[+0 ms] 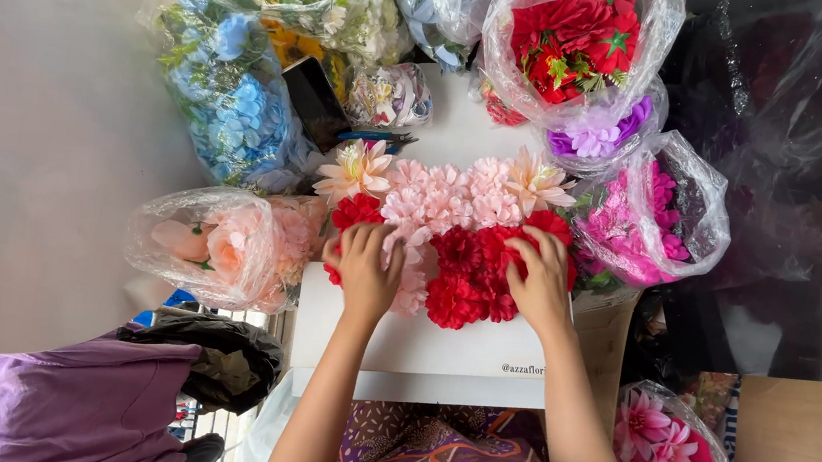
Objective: The person arranges red and pink artificial flowers on a white rectangular board, creating a heart-shaped pattern. They use their hands to place and adjust the flowers, working within a workspace surrounded by bags of floral supplies.
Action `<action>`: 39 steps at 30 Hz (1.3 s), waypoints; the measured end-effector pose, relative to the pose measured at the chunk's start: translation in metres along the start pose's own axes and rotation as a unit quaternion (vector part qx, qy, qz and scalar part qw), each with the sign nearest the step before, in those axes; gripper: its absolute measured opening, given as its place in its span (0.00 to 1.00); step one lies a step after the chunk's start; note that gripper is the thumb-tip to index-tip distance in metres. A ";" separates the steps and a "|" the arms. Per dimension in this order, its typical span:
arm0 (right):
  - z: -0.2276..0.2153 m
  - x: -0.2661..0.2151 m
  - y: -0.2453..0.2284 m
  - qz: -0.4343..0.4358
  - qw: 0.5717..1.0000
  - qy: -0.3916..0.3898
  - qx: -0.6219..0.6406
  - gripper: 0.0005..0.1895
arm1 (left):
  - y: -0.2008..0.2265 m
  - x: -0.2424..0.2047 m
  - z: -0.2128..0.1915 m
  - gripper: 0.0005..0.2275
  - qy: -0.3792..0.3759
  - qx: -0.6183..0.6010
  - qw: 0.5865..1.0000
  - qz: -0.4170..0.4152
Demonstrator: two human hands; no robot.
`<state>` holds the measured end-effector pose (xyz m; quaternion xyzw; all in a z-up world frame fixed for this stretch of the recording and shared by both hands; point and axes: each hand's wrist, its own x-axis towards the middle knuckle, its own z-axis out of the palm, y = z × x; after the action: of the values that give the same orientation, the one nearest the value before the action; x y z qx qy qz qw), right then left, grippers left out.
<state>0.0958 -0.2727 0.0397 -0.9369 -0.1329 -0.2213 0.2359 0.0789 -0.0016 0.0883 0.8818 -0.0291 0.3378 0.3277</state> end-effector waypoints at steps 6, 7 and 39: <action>0.009 -0.016 0.018 0.002 0.999 -0.016 -0.028 0.20 | -0.024 0.043 0.102 0.12 -0.193 0.084 0.976 -0.052; 0.011 -0.018 0.019 0.004 0.999 -0.012 -0.030 0.20 | -0.020 0.047 0.104 0.12 -0.193 0.081 0.977 -0.048; 0.006 -0.023 0.020 0.059 0.929 0.336 0.145 0.14 | 0.044 0.024 0.163 0.08 -0.484 0.012 0.873 -0.060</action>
<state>0.0849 -0.2906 0.0163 -0.7693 -0.0211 -0.4870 0.4131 0.1793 -0.1296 0.0363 0.9389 -0.1269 -0.1513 0.2818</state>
